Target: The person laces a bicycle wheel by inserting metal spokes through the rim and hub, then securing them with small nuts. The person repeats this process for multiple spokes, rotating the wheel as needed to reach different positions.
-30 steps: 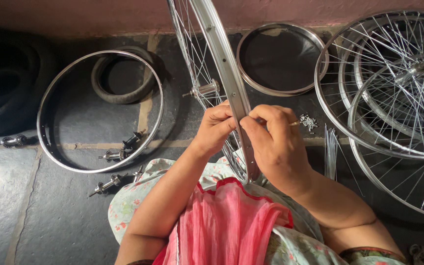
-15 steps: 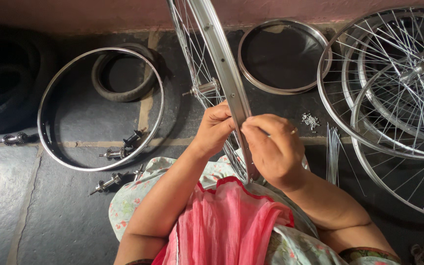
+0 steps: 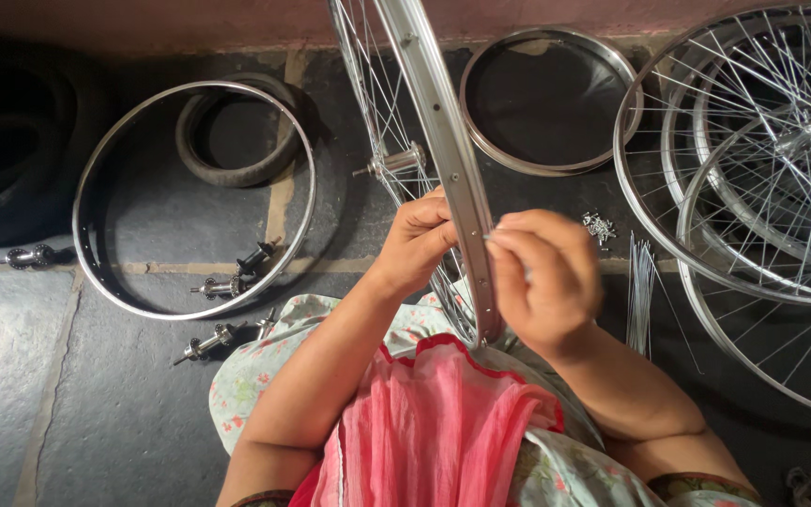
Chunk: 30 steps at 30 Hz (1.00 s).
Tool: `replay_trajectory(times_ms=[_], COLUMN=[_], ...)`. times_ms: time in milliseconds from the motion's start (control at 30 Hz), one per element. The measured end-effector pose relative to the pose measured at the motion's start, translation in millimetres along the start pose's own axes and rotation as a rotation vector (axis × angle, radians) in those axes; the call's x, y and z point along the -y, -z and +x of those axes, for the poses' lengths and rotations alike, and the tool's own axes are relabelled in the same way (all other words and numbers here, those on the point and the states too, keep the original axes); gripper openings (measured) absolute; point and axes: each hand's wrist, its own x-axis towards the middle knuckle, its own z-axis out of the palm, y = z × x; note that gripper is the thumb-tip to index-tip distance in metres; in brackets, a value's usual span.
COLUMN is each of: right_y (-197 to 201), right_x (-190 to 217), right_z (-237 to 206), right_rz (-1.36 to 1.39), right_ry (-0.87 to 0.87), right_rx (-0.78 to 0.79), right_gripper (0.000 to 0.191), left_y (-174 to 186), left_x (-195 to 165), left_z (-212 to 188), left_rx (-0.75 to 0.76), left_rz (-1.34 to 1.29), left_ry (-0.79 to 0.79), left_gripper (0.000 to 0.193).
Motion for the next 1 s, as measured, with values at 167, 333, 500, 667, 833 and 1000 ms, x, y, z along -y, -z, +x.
replay_trajectory(times_ms=[167,333,500,667,833,1000], right_y=[2.4,-4.4,-12.1,-15.2,-13.5,-8.1], right_x=[-2.9,-1.4,-2.5,-2.5,-1.5,5.7], right_z=[-3.8,-3.6,0.8,2.1,3.5,8.6], right_rz=[0.066,-0.042,-0.065,-0.132,-0.138,-0.223], right_ry=[-0.111,0.032,0.097,0.164,0.207,0.236], right_rx=[-0.04,-0.005,-0.008,-0.005,0.021,0.085], right_gripper=[0.017,0.018,0.02,0.021,0.021,0.021], left_y=[-0.2,0.4,1.4,0.4,-2.1,4.4], left_x=[-0.5,1.6,2.4,1.5,3.5,1.7], left_z=[-0.8,0.1,1.6,1.0,-1.0,2.2], left_rx=[0.008,0.006,-0.004,-0.024,-0.032,-0.01], left_rz=[0.006,-0.024,-0.029,0.005,-0.005,-0.009], left_ry=[-0.03,-0.03,-0.031,-0.032,-0.028,0.022], left_gripper=[0.012,0.011,0.011,0.01,0.012,0.015])
